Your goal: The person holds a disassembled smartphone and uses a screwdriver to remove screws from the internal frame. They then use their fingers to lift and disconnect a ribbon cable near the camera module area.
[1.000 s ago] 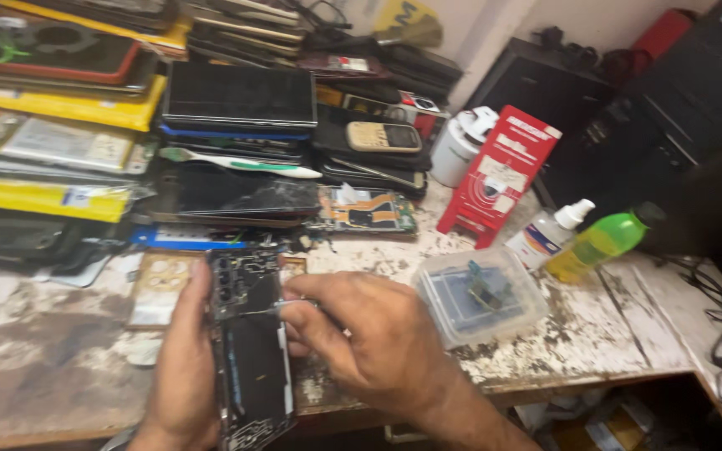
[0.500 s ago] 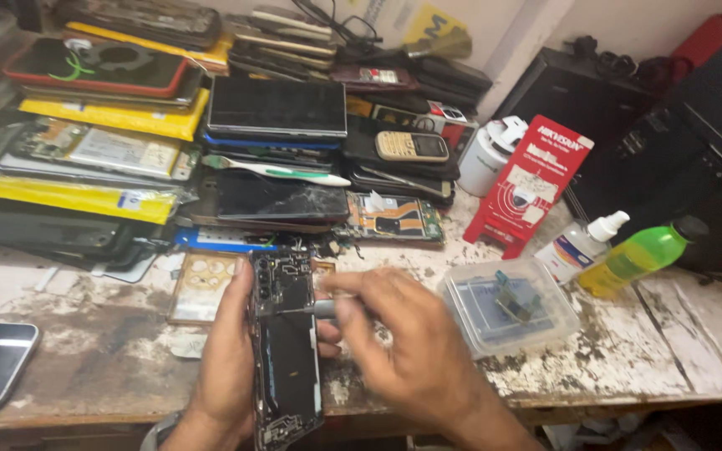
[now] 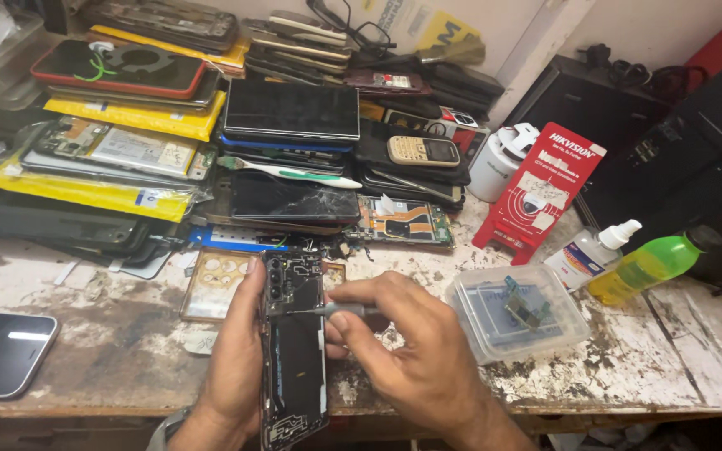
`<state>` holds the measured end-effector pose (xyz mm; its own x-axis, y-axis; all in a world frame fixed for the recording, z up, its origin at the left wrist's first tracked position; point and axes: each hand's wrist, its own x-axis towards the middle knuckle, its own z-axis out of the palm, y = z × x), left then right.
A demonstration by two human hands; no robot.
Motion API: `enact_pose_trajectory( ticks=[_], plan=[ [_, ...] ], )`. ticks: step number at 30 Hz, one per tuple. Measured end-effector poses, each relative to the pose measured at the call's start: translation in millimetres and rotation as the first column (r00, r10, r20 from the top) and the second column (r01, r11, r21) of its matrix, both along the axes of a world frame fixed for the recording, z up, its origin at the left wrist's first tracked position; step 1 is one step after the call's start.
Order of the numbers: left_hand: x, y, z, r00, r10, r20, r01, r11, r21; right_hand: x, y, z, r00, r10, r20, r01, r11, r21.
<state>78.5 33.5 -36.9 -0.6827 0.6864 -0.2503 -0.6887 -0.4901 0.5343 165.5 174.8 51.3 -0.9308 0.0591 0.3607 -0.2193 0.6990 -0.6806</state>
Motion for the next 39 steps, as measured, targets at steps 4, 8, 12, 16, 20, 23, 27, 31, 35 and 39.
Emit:
enact_pose_trajectory(
  ticks=[4,8,12,16,20,23,27,31,35,39],
  plan=[
    [-2.1,-3.7,7.6,1.000,-0.017,0.019,0.020,0.984,-0.175,5.8,15.5,-1.8,0.995,-0.035,-0.098,0.050,0.986,0.157],
    [3.2,-10.8,11.8,0.999,-0.034,-0.001,0.033,0.984,-0.174,-0.8,32.4,-9.4,0.985,-0.115,-0.128,0.144,0.958,0.249],
    [10.6,-11.6,9.4,0.992,-0.125,0.005,0.124,0.983,-0.138,-11.9,34.1,-25.3,0.992,-0.097,-0.084,0.118,0.945,0.306],
    [11.5,-5.5,6.0,0.978,-0.194,0.070,0.201,0.974,-0.101,-8.9,27.2,-29.8,0.998,-0.023,-0.062,0.044,0.929,0.368],
    [8.0,-2.6,5.9,0.979,-0.194,0.066,0.197,0.979,-0.057,1.5,26.9,-15.8,0.996,-0.036,-0.087,0.065,0.928,0.368],
    [7.2,-3.8,6.9,0.980,-0.185,0.071,0.188,0.981,-0.043,12.6,27.7,-4.1,0.993,-0.076,-0.094,0.102,0.941,0.324],
    [9.0,-3.3,7.7,0.982,-0.174,0.072,0.177,0.984,-0.032,18.1,21.3,-2.4,0.988,0.023,-0.150,0.010,0.977,0.212],
    [11.7,0.3,8.1,0.986,-0.146,0.080,0.149,0.989,-0.024,21.6,10.1,-3.7,0.988,0.076,-0.133,-0.054,0.985,0.161],
    [15.3,2.1,9.8,0.993,-0.083,0.081,0.085,0.996,-0.015,16.0,3.2,-2.5,0.983,0.107,-0.151,-0.079,0.980,0.181],
    [16.4,2.4,12.0,0.994,-0.051,0.100,0.059,0.995,-0.075,12.0,0.1,-1.3,0.987,0.086,-0.134,-0.060,0.980,0.189]
  ],
)
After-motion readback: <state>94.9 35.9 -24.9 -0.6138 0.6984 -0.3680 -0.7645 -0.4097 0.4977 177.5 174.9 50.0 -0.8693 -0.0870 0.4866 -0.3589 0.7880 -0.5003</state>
